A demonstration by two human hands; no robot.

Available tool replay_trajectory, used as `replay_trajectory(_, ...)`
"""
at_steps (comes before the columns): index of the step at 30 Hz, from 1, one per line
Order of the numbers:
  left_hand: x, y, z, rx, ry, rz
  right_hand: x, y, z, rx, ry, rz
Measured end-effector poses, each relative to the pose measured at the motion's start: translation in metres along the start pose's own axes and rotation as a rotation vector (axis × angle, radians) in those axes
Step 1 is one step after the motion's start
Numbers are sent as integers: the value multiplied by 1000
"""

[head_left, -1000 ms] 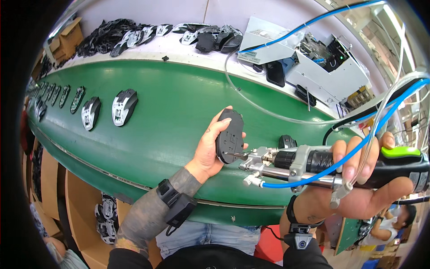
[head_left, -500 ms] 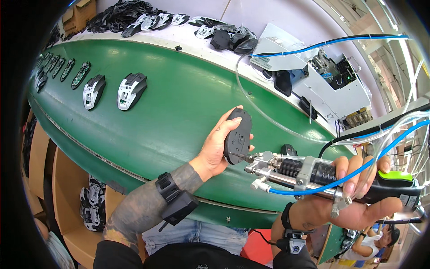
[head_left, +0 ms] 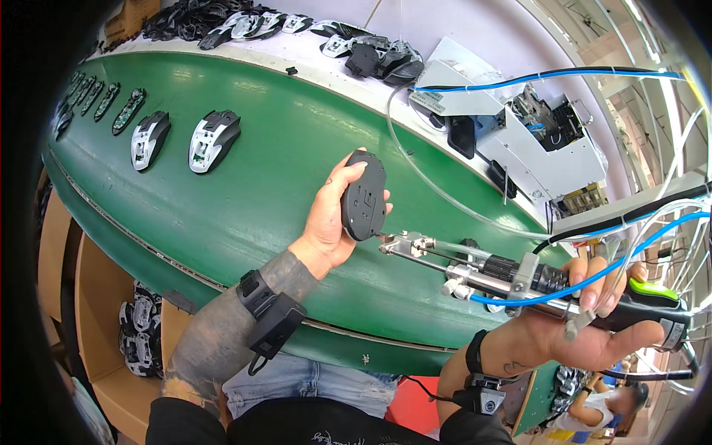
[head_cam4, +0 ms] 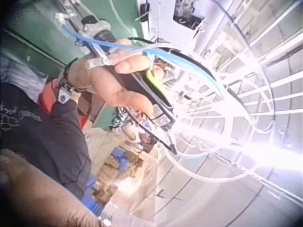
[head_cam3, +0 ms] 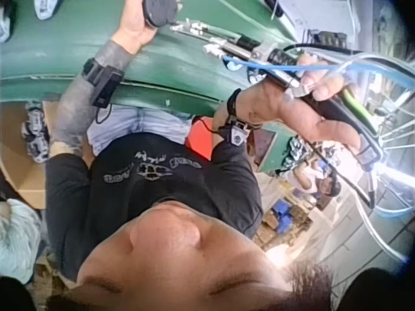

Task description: The person is assembling computer mice on a production line using an industrial screwdriver.

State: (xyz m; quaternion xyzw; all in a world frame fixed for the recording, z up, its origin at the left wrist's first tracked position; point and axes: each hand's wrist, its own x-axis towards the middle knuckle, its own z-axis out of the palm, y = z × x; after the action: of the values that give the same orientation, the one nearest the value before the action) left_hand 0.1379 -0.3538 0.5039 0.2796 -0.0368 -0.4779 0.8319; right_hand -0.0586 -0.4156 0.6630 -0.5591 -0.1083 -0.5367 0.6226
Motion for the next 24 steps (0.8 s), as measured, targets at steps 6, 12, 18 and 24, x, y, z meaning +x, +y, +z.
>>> replay_trajectory(6, -6, -2, -1, -105, -125, -54, 2, 16, 7, -31, 4, -2)
replay_trajectory(12, -7, -5, 4, -130, -158, -62, 0, 16, 6, -21, -3, 38)
replay_trajectory(18, -13, -2, 7, -213, -179, -66, 2, 14, 17, 8, 3, 110)
replay_trajectory(24, -14, 1, 9, -178, -193, -78, 3, 8, 22, -5, 34, 98)
